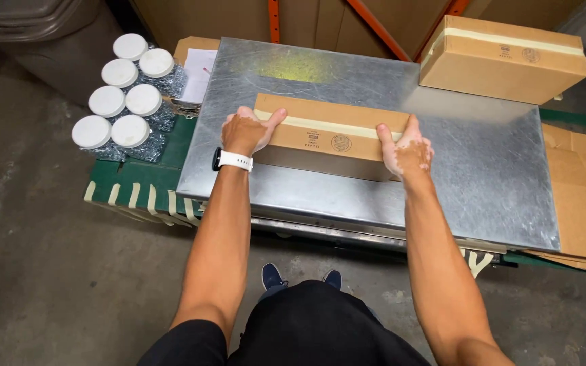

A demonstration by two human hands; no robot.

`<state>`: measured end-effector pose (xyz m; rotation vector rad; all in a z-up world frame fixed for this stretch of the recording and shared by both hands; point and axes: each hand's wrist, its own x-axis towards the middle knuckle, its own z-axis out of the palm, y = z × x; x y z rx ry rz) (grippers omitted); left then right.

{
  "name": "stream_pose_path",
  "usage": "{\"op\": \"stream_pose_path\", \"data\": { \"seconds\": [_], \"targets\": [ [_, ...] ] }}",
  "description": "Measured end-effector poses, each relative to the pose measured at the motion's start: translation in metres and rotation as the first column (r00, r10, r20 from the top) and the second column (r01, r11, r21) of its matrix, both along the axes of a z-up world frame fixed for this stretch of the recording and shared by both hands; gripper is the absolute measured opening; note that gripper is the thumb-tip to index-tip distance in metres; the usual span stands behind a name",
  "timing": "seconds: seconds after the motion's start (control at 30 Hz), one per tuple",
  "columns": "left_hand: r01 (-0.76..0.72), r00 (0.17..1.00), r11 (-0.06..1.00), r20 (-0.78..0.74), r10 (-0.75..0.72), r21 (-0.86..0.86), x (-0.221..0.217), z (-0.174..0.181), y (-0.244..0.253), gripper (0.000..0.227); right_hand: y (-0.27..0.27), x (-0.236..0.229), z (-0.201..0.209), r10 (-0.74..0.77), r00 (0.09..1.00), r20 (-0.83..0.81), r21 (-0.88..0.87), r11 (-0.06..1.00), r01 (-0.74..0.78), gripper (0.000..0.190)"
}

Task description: The person assembles several cardboard boxes, places a jar of screws into each, and seals them with tape by hand.

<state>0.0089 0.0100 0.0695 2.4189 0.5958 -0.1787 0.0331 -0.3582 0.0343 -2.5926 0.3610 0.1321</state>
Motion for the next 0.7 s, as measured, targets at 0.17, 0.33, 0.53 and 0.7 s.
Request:
{"op": "stream_pose_path", "data": {
  "seconds": [0.17,0.33,0.53,0.7],
  "targets": [
    [0.023,1.000,1.000,0.007,-0.023,0.004,-0.004,0.014,0.002,0.111,0.004,-0.014,0.069,0.127,0.990,-0.056,0.059,0.991,-0.123,0.101],
    [-0.033,0.954,0.951,0.275,0.122,-0.307,-0.062,0.084,-0.001,0.086,0.006,-0.032,0.077,0.007,0.923,0.384,0.203,0.975,-0.092,0.047],
    [-0.175,0.905,0.815,0.235,0.354,-0.553,-0.106,0.046,0.012,0.093,0.031,-0.090,-0.025,-0.006,0.738,0.675,0.263,0.936,-0.233,0.027],
    [-0.364,0.872,0.786,0.114,0.476,-0.501,-0.113,0.031,0.028,0.120,0.040,-0.108,-0.055,0.072,0.869,0.489,0.182,0.966,-0.183,0.025]
  ]
}}
